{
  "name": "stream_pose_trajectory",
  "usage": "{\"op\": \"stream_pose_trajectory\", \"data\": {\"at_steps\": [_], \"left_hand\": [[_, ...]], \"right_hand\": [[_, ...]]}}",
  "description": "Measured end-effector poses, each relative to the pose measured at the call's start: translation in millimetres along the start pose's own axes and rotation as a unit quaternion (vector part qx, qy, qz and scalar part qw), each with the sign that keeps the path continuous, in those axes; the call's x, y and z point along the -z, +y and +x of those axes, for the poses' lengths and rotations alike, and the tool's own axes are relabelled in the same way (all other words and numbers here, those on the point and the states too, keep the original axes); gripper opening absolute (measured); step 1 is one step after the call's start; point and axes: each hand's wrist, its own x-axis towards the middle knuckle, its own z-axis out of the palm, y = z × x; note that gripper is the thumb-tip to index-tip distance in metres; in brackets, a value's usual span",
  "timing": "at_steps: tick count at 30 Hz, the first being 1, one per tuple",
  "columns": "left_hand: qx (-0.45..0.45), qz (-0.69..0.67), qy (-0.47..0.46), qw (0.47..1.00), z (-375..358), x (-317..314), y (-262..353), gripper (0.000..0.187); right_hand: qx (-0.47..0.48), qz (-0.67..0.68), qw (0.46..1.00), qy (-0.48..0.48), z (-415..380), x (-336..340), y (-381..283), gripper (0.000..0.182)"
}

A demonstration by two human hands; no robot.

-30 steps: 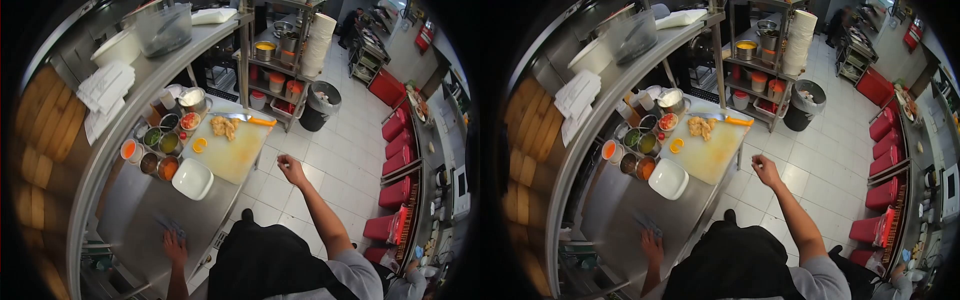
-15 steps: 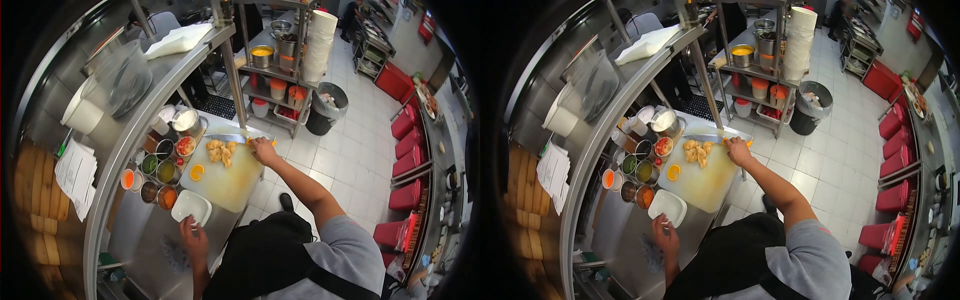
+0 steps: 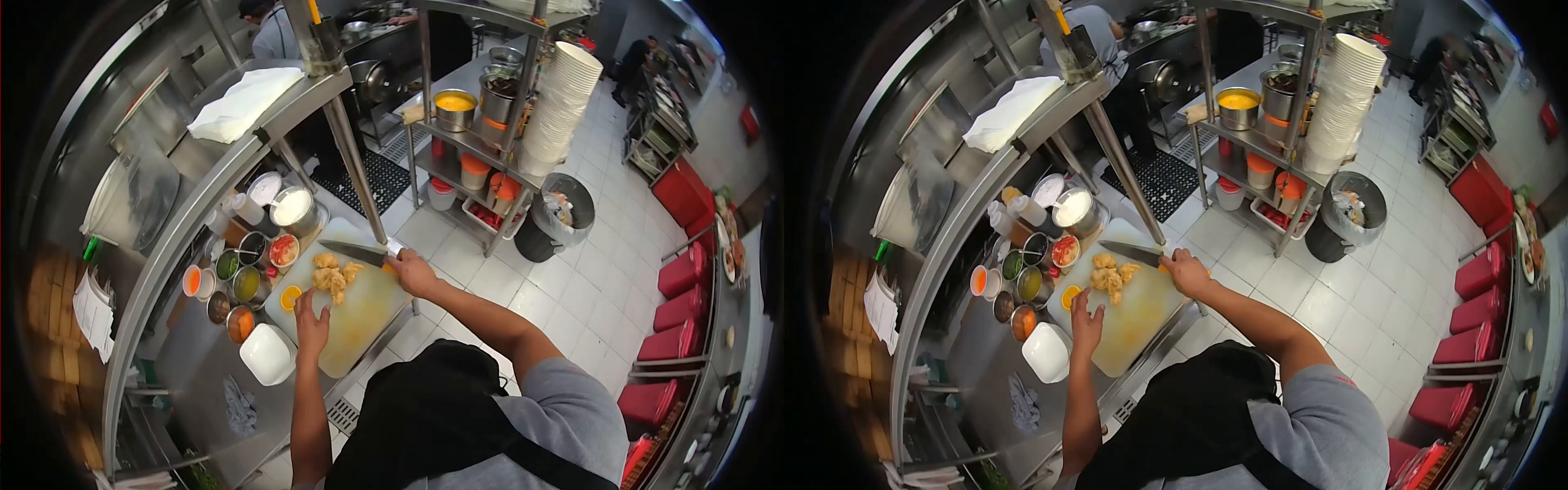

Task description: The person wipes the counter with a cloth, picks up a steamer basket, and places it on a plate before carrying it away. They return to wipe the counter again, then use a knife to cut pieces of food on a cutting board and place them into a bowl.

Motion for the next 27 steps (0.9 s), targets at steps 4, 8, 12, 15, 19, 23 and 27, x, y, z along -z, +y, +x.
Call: {"op": "stream_pose_trajectory", "data": {"at_steps": [4, 8, 12, 15, 19, 23, 27], "left_hand": [[-0.018, 0.045, 0.012, 0.999, 11.1, -18.5, -11.5, 0.056], [-0.022, 0.055, 0.012, 0.998, 27.0, -28.6, -5.7, 0.056], [-0.044, 0.076, 0.011, 0.996, 43.4, -33.1, -0.1, 0.052], [-0.056, 0.087, 0.007, 0.995, 47.0, -35.5, -4.1, 0.043], [-0.051, 0.112, 0.006, 0.992, 48.1, -36.0, -7.3, 0.034], [-0.033, 0.096, 0.023, 0.995, 34.6, -40.2, -12.6, 0.03], [-0.056, 0.101, 0.039, 0.993, 22.7, -41.0, -2.7, 0.039]], "right_hand": [[-0.009, 0.012, 1.0, 0.023, -9.2, 6.5, -1.0, 0.042], [-0.012, 0.015, 0.998, 0.059, -15.5, 9.7, -3.1, 0.042], [-0.043, 0.043, 0.997, 0.052, -22.8, 15.5, -9.3, 0.044], [-0.029, 0.093, 0.994, 0.055, -36.7, 25.1, -13.5, 0.045], [-0.041, 0.12, 0.991, 0.035, -57.2, 37.1, -23.8, 0.046], [-0.018, 0.226, 0.973, 0.05, -69.7, 27.2, -26.3, 0.044], [-0.119, 0.297, 0.948, 0.008, -86.4, 44.9, -46.1, 0.04]]}}
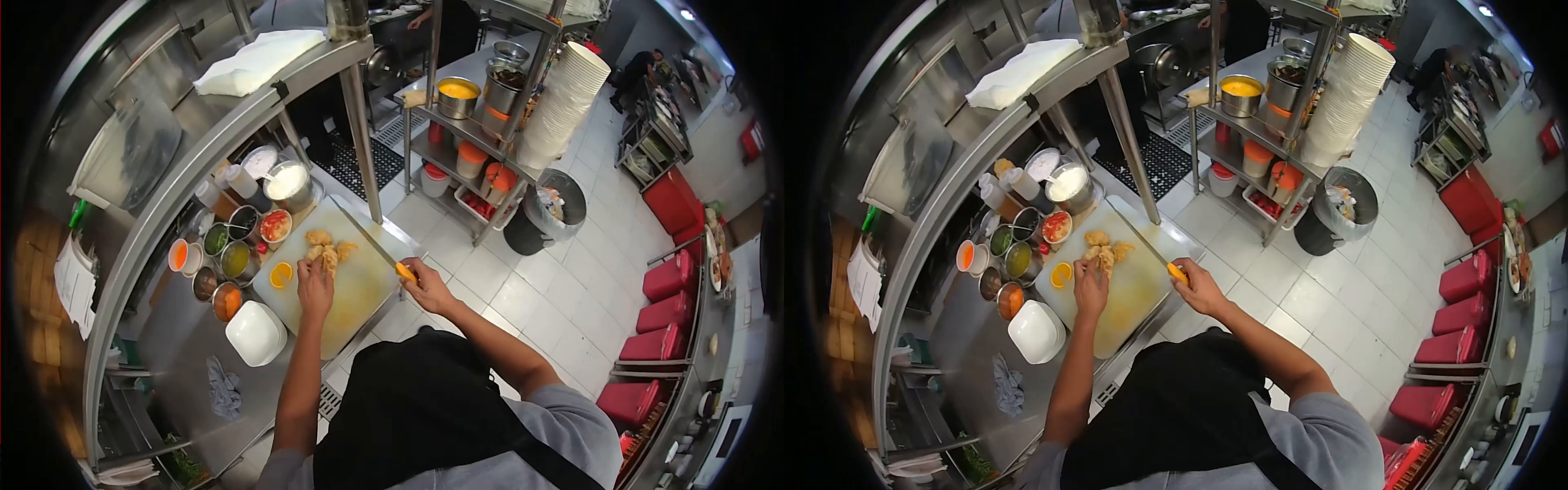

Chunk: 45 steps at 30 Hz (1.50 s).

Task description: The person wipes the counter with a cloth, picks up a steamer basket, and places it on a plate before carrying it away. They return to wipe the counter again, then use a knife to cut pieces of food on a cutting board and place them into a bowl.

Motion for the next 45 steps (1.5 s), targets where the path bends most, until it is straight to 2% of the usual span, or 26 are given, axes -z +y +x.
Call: {"op": "stream_pose_trajectory", "data": {"at_steps": [2, 4, 8, 10, 14, 15, 17, 21, 27, 29, 30, 32, 35, 39, 45], "left_hand": [[-0.013, 0.018, -0.002, 1.0, 1.6, -5.5, -4.6, 0.045], [-0.001, -0.029, -0.018, 0.999, 4.4, -6.6, -7.4, 0.046], [0.004, -0.039, -0.005, 0.999, 8.7, -0.4, 2.7, 0.049], [-0.019, -0.033, -0.037, 0.999, 11.6, -6.9, -2.7, 0.053], [-0.03, 0.002, -0.023, 0.999, 16.5, -11.6, -0.8, 0.032], [-0.028, 0.001, -0.021, 0.999, 17.1, -11.2, -1.6, 0.032], [0.008, 0.013, -0.08, 0.997, 16.6, -8.5, -2.7, 0.023], [0.033, 0.008, -0.068, 0.997, 3.8, -4.2, -2.2, 0.023], [0.063, -0.043, -0.028, 0.997, -17.3, 3.0, -10.1, 0.036], [0.048, -0.046, 0.05, 0.997, -21.7, 4.1, -15.2, 0.047], [0.051, -0.046, 0.051, 0.996, -23.1, 4.9, -17.3, 0.047], [0.12, -0.085, -0.004, 0.989, -25.5, 5.5, -21.9, 0.048], [0.165, -0.136, -0.014, 0.977, -26.4, -2.5, -27.4, 0.05], [0.117, -0.162, 0.015, 0.98, -20.1, -19.0, -38.9, 0.054], [0.083, -0.223, -0.01, 0.971, -5.0, -24.2, -35.7, 0.058]], "right_hand": [[-0.027, 0.025, 0.999, -0.005, -1.9, -5.4, -1.7, 0.039], [0.011, 0.04, 0.998, 0.036, -6.1, -17.4, 9.4, 0.039], [0.001, 0.032, 0.999, 0.02, -13.8, -20.7, 8.0, 0.039], [-0.017, 0.036, 0.999, 0.019, -17.2, -21.8, 6.0, 0.038], [-0.03, 0.025, 0.999, 0.009, -26.7, -18.9, 7.8, 0.035], [-0.024, 0.012, 1.0, 0.009, -28.9, -18.5, 11.6, 0.035], [-0.017, -0.002, 1.0, 0.005, -35.3, -16.4, 14.3, 0.034], [-0.031, 0.009, 0.999, 0.005, -49.0, -8.8, 18.3, 0.034], [-0.054, -0.02, 0.998, 0.007, -68.8, -4.3, 35.0, 0.035], [-0.057, -0.028, 0.998, -0.001, -68.5, -4.0, 38.7, 0.035], [-0.069, -0.034, 0.997, -0.008, -67.7, -4.2, 39.3, 0.036], [-0.081, -0.041, 0.996, -0.017, -65.6, -5.1, 38.3, 0.036], [-0.091, -0.045, 0.995, -0.023, -60.7, -3.5, 35.7, 0.037], [-0.097, -0.035, 0.994, -0.021, -56.3, -4.6, 39.8, 0.036], [-0.087, -0.046, 0.995, -0.02, -55.6, -3.9, 36.3, 0.035]]}}
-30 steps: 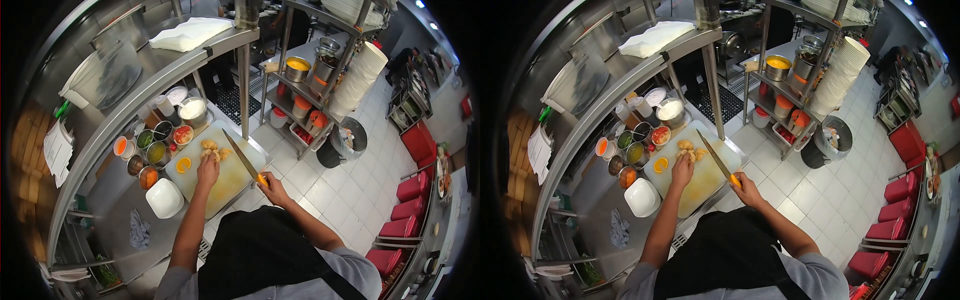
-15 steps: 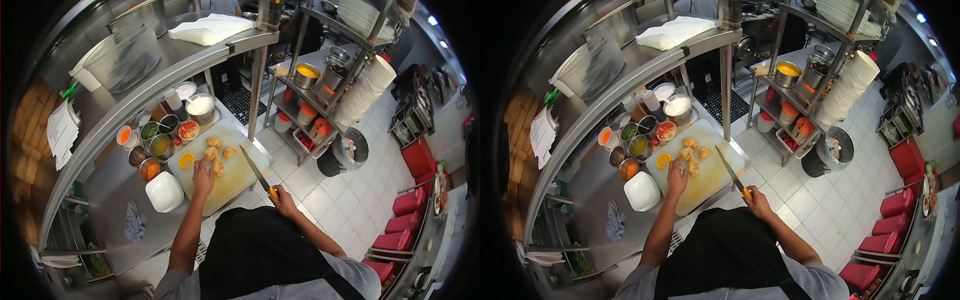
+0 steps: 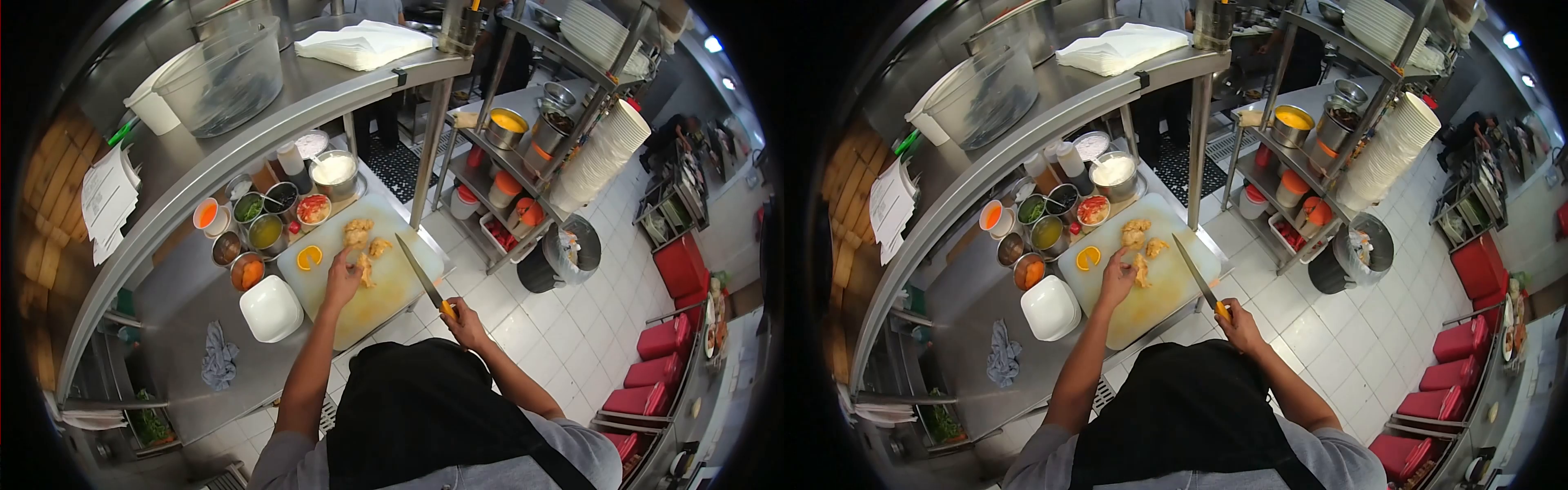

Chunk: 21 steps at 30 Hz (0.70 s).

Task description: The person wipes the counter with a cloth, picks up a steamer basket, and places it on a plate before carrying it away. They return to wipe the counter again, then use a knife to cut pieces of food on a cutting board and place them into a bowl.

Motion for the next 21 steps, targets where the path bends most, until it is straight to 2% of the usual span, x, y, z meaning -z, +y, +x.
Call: {"op": "stream_pose_trajectory", "data": {"at_steps": [3, 5, 7, 9, 12, 14, 15, 17, 21], "left_hand": [[-0.001, -0.004, 0.018, 1.0, -3.7, -0.4, 1.9, 0.054], [-0.004, 0.021, -0.021, 1.0, -7.9, 0.8, -0.6, 0.046], [-0.009, 0.01, -0.027, 1.0, -11.8, -1.2, -2.5, 0.04], [-0.012, -0.002, -0.033, 0.999, -15.4, -1.6, 2.2, 0.035], [0.036, 0.016, -0.018, 0.999, -17.8, -3.9, 0.9, 0.031], [0.118, -0.081, -0.039, 0.989, -20.6, -6.1, -4.9, 0.033], [0.13, -0.079, -0.037, 0.988, -22.0, -5.0, -5.7, 0.033], [-0.036, 0.136, 0.044, 0.989, -27.0, -4.1, -9.0, 0.037], [0.02, 0.052, 0.078, 0.995, -25.6, 7.7, 21.4, 0.04]], "right_hand": [[0.008, -0.009, 1.0, 0.013, -2.7, -0.4, 1.5, 0.036], [0.004, -0.011, 1.0, 0.017, -5.3, -0.9, 0.3, 0.036], [-0.05, 0.034, 0.998, -0.011, -9.7, 1.6, -2.4, 0.035], [-0.056, 0.049, 0.997, -0.005, -11.4, 1.5, -3.2, 0.034], [-0.046, 0.057, 0.997, 0.01, -13.3, 3.6, -4.7, 0.033], [-0.015, 0.061, 0.998, 0.022, -12.7, 4.3, -4.9, 0.03], [0.012, 0.059, 0.998, 0.035, -11.3, 3.3, -5.2, 0.028], [0.011, 0.091, 0.996, 0.001, -8.0, 5.8, -13.1, 0.03], [-0.013, 0.055, 0.997, -0.059, 7.7, 5.3, -60.6, 0.04]]}}
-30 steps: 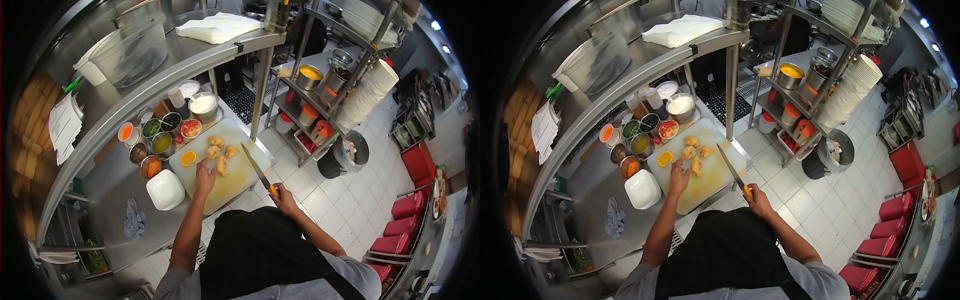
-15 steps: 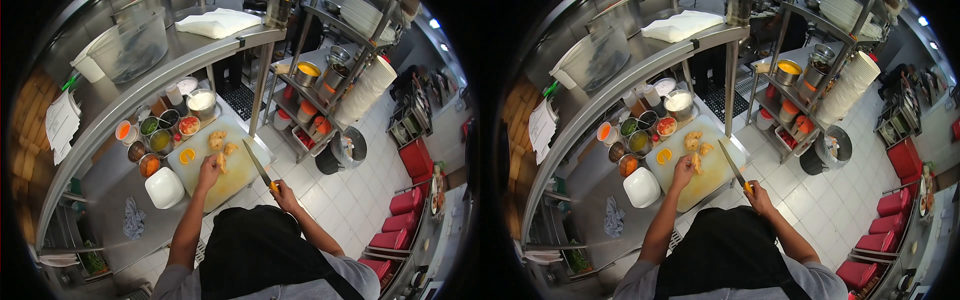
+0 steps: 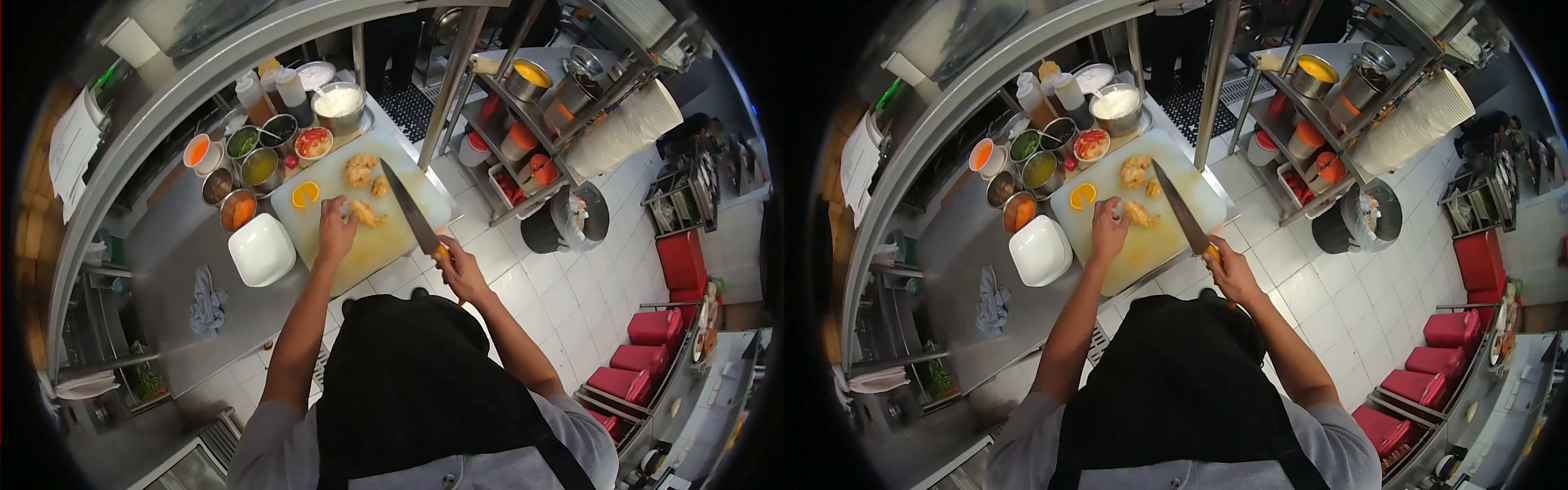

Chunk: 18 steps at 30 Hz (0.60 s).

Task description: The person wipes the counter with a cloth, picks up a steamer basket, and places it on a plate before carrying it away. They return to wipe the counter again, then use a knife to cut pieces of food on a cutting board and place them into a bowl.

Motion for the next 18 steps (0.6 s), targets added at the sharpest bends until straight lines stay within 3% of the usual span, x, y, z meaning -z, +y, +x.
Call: {"op": "stream_pose_trajectory", "data": {"at_steps": [2, 6, 8, 18], "left_hand": [[-0.035, 0.005, -0.025, 0.999, 2.7, 2.0, -2.4, 0.042], [-0.035, 0.016, -0.03, 0.999, -1.2, 4.3, 1.1, 0.042], [-0.016, -0.007, -0.03, 0.999, -6.1, 2.1, 4.6, 0.038], [-0.051, -0.001, -0.017, 0.999, -8.0, -12.4, -1.4, 0.03]], "right_hand": [[0.084, -0.058, 0.995, -0.012, 13.2, -5.3, -10.3, 0.045], [0.13, -0.132, 0.982, -0.037, 45.1, -15.8, -16.9, 0.05], [0.244, -0.172, 0.954, -0.023, 61.8, -22.9, -13.3, 0.052], [0.195, -0.271, 0.941, -0.06, 81.7, -44.2, -22.3, 0.056]]}}
